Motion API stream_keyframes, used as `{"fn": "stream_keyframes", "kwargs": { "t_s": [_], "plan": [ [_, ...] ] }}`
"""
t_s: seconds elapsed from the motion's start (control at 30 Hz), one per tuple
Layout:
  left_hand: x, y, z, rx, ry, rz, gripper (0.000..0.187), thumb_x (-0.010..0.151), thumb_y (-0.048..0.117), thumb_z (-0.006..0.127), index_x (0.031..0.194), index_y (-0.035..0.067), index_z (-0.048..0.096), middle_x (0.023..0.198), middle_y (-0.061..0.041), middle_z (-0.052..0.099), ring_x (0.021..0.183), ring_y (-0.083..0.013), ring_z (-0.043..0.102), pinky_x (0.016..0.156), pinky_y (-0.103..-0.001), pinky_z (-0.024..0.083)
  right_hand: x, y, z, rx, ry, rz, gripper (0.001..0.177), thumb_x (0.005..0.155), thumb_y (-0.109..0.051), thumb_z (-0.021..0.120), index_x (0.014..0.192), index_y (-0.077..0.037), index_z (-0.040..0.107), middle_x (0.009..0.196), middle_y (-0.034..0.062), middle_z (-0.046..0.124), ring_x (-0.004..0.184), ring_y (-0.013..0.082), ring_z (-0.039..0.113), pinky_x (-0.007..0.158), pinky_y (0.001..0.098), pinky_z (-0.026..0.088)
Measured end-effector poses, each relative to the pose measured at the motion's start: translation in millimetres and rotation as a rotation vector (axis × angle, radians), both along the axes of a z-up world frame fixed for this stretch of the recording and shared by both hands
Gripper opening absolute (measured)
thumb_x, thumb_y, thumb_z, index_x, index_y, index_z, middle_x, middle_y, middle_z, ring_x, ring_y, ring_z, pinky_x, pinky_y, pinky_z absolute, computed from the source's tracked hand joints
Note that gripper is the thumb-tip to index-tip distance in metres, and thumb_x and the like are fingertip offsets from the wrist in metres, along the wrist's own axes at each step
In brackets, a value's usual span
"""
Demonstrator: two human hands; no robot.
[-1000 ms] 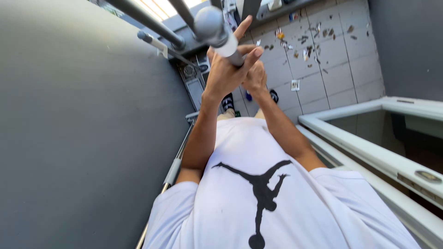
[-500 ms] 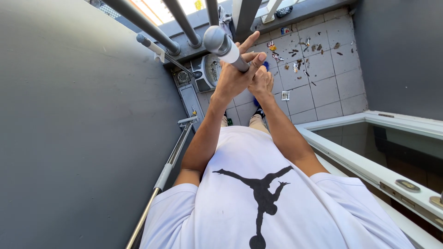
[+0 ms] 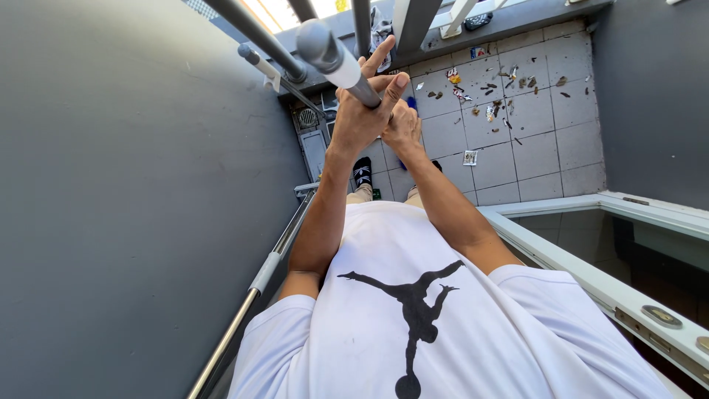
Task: The person slides a white plastic sleeve onto a metal pole and then attaches a blue broom head to the end of the pole.
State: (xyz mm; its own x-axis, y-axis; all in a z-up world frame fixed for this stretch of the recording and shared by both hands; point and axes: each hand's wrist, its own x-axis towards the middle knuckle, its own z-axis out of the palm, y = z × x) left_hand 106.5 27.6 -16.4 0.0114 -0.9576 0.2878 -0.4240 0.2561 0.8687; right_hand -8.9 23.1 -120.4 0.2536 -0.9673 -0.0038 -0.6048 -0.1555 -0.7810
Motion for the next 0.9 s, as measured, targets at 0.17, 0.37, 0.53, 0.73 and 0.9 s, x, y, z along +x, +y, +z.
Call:
{"fn": "stream_keyframes", "kwargs": {
  "t_s": [0.17,0.37,0.53,0.73,0.9],
  "plan": [
    [-27,-1,31,0.026,0.003,-0.058,0.050,0.095,0.060,0.058,0.090,0.018,0.084,0.152,-0.001,0.055,0.117,-0.0231,0.060,0.114,-0.052,0.037,-18,-4,17,0.077,0.056,-0.094,0.038,0.088,-0.041,0.069,0.108,-0.009,0.066,0.082,0.0122,0.072,0.074,0.0293,0.073,0.063,0.0419,0.059],
    [-41,-8,44,-0.084,-0.024,-0.133,0.051,0.100,0.058,0.056,0.098,0.018,0.087,0.156,0.002,0.052,0.143,-0.0250,0.047,0.129,-0.054,0.015,-54,-5,9,-0.085,0.091,-0.110,0.037,0.095,-0.042,0.068,0.094,-0.005,0.067,0.079,0.0135,0.071,0.070,0.0319,0.070,0.066,0.0454,0.057],
    [-36,-11,25,0.086,-0.105,-0.125,0.053,0.096,0.056,0.053,0.098,0.014,0.085,0.153,-0.001,0.054,0.118,-0.0182,0.068,0.120,-0.057,0.017,-62,-7,-13,-0.061,0.146,-0.131,0.039,0.085,-0.040,0.071,0.094,-0.003,0.073,0.090,0.0206,0.072,0.079,0.0417,0.069,0.069,0.0534,0.053],
    [-9,0,8,0.033,-0.033,-0.137,0.058,0.103,0.060,0.052,0.102,0.011,0.084,0.155,-0.003,0.052,0.133,-0.0229,0.063,0.124,-0.058,0.025,-34,-13,-26,0.275,0.253,-0.079,0.039,0.092,-0.043,0.066,0.107,-0.007,0.072,0.102,0.0212,0.073,0.100,0.0417,0.069,0.088,0.0503,0.053],
    [16,6,2,0.118,-0.173,0.028,0.052,0.096,0.056,0.059,0.096,0.013,0.089,0.151,-0.005,0.055,0.127,-0.0340,0.060,0.115,-0.061,0.026,-5,-13,-16,0.356,0.258,-0.020,0.038,0.088,-0.042,0.066,0.111,-0.012,0.071,0.103,0.0148,0.074,0.099,0.0386,0.069,0.084,0.0498,0.053]
  ]
}}
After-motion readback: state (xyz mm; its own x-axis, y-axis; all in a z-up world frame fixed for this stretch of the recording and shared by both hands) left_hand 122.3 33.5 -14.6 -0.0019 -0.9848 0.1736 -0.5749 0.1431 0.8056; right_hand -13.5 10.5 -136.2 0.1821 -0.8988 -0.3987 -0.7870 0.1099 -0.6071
